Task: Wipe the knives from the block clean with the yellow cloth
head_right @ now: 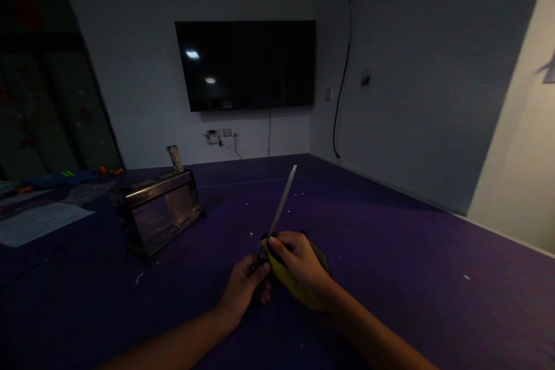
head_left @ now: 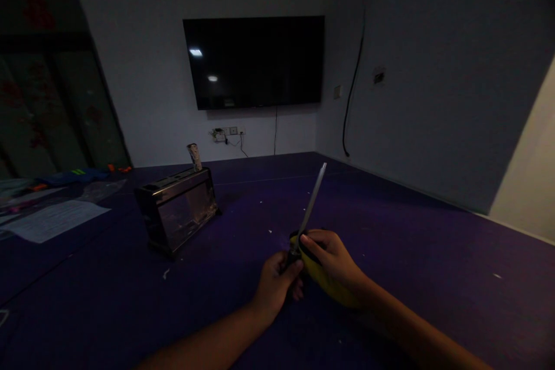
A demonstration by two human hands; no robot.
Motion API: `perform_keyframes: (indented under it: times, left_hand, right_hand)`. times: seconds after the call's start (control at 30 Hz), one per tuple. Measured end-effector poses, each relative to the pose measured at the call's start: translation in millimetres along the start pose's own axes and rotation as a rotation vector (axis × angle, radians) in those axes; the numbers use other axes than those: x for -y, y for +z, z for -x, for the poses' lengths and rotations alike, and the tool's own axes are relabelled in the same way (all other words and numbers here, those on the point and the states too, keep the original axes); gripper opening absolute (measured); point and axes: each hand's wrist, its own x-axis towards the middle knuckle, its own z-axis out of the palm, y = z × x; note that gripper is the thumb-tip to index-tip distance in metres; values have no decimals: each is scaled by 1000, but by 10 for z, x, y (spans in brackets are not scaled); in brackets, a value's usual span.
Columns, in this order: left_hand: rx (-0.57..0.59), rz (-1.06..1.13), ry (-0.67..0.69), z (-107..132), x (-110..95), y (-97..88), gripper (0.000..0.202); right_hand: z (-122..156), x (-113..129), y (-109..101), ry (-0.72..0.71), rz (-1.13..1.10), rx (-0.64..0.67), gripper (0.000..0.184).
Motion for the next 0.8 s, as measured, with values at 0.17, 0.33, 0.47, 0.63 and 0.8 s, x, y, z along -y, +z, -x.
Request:
perform_keyframes:
  times: [0.17, 0.33, 0.47, 0.63, 0.8]
  left_hand:
    - [-18, -60, 14, 28, -25, 0, 52]
    - [-31, 4, -6, 95, -74, 9, 52]
    - [-56, 4, 15, 106, -84, 2, 53]
    - [-106, -11, 46, 95, -71, -7, 53]
    - [-74, -5, 43, 89, -58, -12, 53]
  right_hand:
    - [-15, 20, -11, -41, 76, -22, 42]
    - [-36, 5, 5, -76, 153, 72, 44]
    - [-39, 23, 5, -114, 219, 110, 43]
    - [-36, 67, -24, -161, 260, 107, 42]
    - [-45, 51, -37, -179, 281, 117, 42]
